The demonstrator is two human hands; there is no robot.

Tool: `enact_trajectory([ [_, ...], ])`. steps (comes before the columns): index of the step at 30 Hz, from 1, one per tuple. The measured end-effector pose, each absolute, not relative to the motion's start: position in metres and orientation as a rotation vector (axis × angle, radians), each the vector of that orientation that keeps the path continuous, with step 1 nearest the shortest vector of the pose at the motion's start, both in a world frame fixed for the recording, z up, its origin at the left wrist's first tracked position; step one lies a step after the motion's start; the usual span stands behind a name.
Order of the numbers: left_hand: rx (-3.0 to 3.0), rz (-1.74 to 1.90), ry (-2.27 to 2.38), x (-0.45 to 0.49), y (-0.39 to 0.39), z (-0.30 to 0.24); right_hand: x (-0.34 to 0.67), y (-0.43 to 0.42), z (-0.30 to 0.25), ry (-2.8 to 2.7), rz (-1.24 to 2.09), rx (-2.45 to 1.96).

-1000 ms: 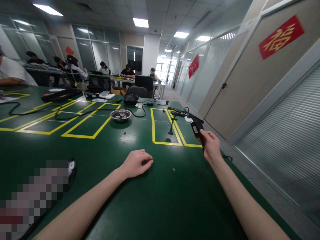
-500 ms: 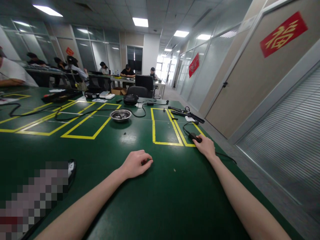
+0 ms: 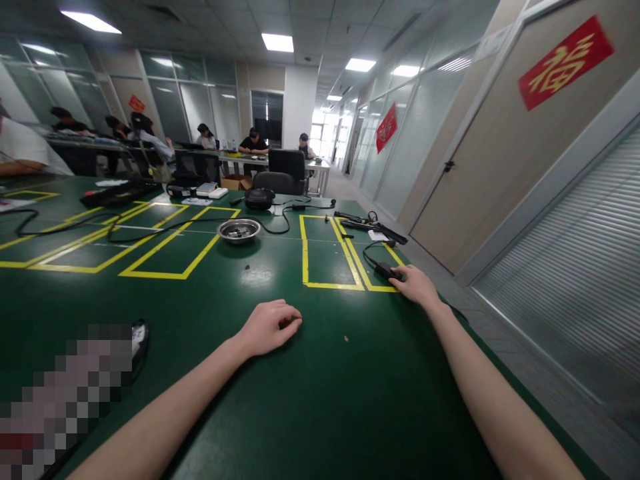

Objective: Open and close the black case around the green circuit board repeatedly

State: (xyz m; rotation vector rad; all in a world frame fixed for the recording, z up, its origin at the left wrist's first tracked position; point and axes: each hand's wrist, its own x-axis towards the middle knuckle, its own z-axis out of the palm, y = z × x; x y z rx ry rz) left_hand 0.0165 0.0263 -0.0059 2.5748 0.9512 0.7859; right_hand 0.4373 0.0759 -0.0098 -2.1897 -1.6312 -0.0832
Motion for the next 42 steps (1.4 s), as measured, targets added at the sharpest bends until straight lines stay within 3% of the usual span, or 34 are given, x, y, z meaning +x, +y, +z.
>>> enact_trajectory([
  [21,2.560,0.768,0.931,0.017,0.028,-0.008,0.450,0.078,-0.010,-1.192,0.148,-2.317],
  [42,2.580,0.735,0.930,0.017,0.027,-0.006,0.442,0.076,-0.007,-1.633,-0.034,-2.208],
])
